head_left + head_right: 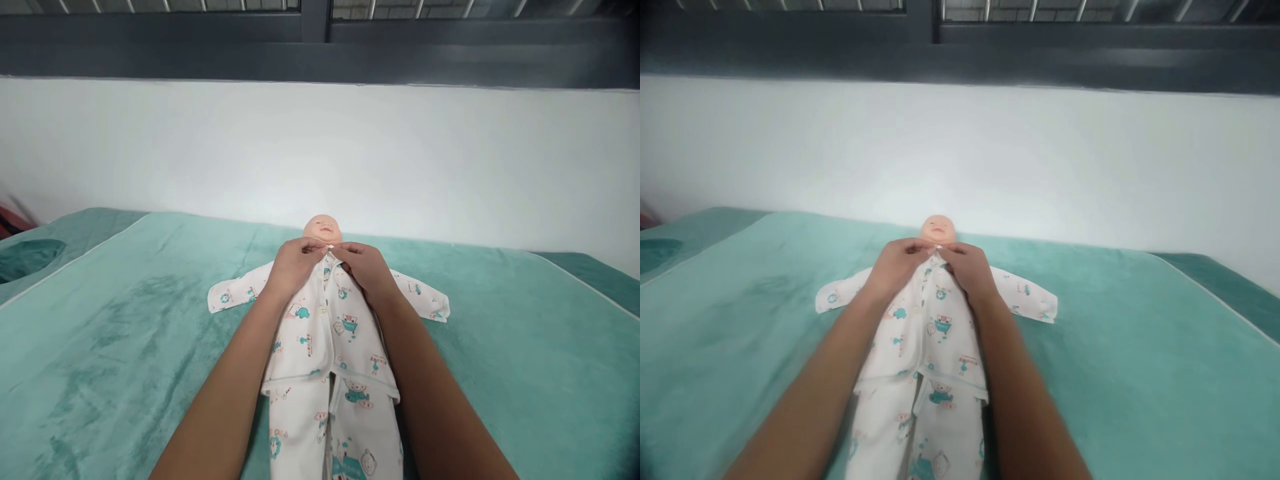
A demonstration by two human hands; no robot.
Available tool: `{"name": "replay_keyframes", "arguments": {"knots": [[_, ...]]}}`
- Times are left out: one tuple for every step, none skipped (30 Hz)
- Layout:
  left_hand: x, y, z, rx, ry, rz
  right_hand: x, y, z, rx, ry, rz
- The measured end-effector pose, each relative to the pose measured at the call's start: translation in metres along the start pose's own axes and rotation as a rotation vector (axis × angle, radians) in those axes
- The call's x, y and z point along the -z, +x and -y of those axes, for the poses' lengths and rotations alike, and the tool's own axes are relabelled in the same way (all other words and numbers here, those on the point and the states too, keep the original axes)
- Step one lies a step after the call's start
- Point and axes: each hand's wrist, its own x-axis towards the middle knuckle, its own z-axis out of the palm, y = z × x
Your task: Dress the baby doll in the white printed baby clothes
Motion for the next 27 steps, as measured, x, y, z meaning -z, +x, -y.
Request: {"name": "replay_keyframes", "arguments": {"knots": [[-0.0002,-0.0001,0.0001,-0.002,-0.015,0.009,-0.0005,-0.0003,0.0003,-0.002,0.022,0.012],[-0.0005,-0.0001,0.0003,-0.001,-0.029,0.011,-0.0013,-0.0004,0.0007,0.002,0.031,0.014],[-0.0009,-0.0001,0.0006,0.000,-0.039,0.007,-0.0021,-0.0005,0.0011,0.010,0.028,0.008],[-0.0013,0.0000,0.0009,0.000,-0.044,-0.001,-0.0029,-0.0004,0.0015,0.021,0.017,-0.004],[-0.0017,0.0001,0.0011,0.001,-0.042,-0.009,-0.0038,-0.0003,0.0019,0.033,0.000,-0.017],[-0.0020,0.0002,0.0013,0.001,-0.035,-0.017,-0.0046,-0.0002,0.0024,0.044,-0.019,-0.027],[-0.0022,0.0004,0.0014,0.000,-0.023,-0.023,-0.0052,-0.0002,0.0028,0.053,-0.036,-0.032],[-0.0024,0.0005,0.0015,-0.001,-0.007,-0.030,-0.0056,-0.0002,0.0033,0.057,-0.051,-0.034],[-0.0026,0.0006,0.0016,0.000,0.009,-0.037,-0.0058,-0.0002,0.0037,0.060,-0.065,-0.034],[-0.0028,0.0008,0.0017,0.003,0.026,-0.046,-0.0059,-0.0003,0.0042,0.060,-0.079,-0.032],[-0.0030,0.0010,0.0018,0.007,0.042,-0.055,-0.0058,-0.0005,0.0046,0.057,-0.090,-0.028],[-0.0032,0.0012,0.0019,0.011,0.058,-0.062,-0.0055,-0.0007,0.0050,0.054,-0.096,-0.024],[-0.0035,0.0014,0.0021,0.014,0.072,-0.069,-0.0051,-0.0010,0.0052,0.049,-0.098,-0.017],[-0.0037,0.0017,0.0023,0.016,0.082,-0.076,-0.0047,-0.0013,0.0053,0.042,-0.093,-0.010],[-0.0040,0.0020,0.0026,0.015,0.088,-0.081,-0.0041,-0.0016,0.0053,0.033,-0.082,0.000],[-0.0041,0.0022,0.0028,0.014,0.090,-0.083,-0.0036,-0.0018,0.0051,0.025,-0.068,0.009],[-0.0043,0.0024,0.0031,0.012,0.089,-0.085,-0.0031,-0.0019,0.0048,0.018,-0.054,0.017],[-0.0043,0.0026,0.0033,0.010,0.090,-0.087,-0.0026,-0.0019,0.0043,0.010,-0.041,0.025],[-0.0043,0.0027,0.0035,0.008,0.092,-0.088,-0.0021,-0.0016,0.0036,0.000,-0.030,0.032],[-0.0042,0.0027,0.0037,0.006,0.095,-0.086,-0.0017,-0.0011,0.0028,-0.012,-0.023,0.033],[-0.0041,0.0026,0.0038,0.005,0.098,-0.083,-0.0014,-0.0006,0.0020,-0.024,-0.018,0.028],[-0.0039,0.0026,0.0039,0.006,0.101,-0.082,-0.0012,0.0001,0.0011,-0.033,-0.018,0.020],[-0.0037,0.0025,0.0040,0.008,0.101,-0.082,-0.0011,0.0007,0.0002,-0.037,-0.021,0.011],[-0.0035,0.0025,0.0041,0.012,0.100,-0.083,-0.0010,0.0014,-0.0005,-0.033,-0.027,0.001],[-0.0034,0.0025,0.0041,0.016,0.100,-0.087,-0.0012,0.0020,-0.0012,-0.024,-0.033,-0.007],[-0.0032,0.0026,0.0041,0.020,0.100,-0.092,-0.0014,0.0025,-0.0016,-0.013,-0.040,-0.009],[-0.0031,0.0026,0.0040,0.024,0.099,-0.098,-0.0017,0.0030,-0.0017,-0.004,-0.046,-0.010]]}}
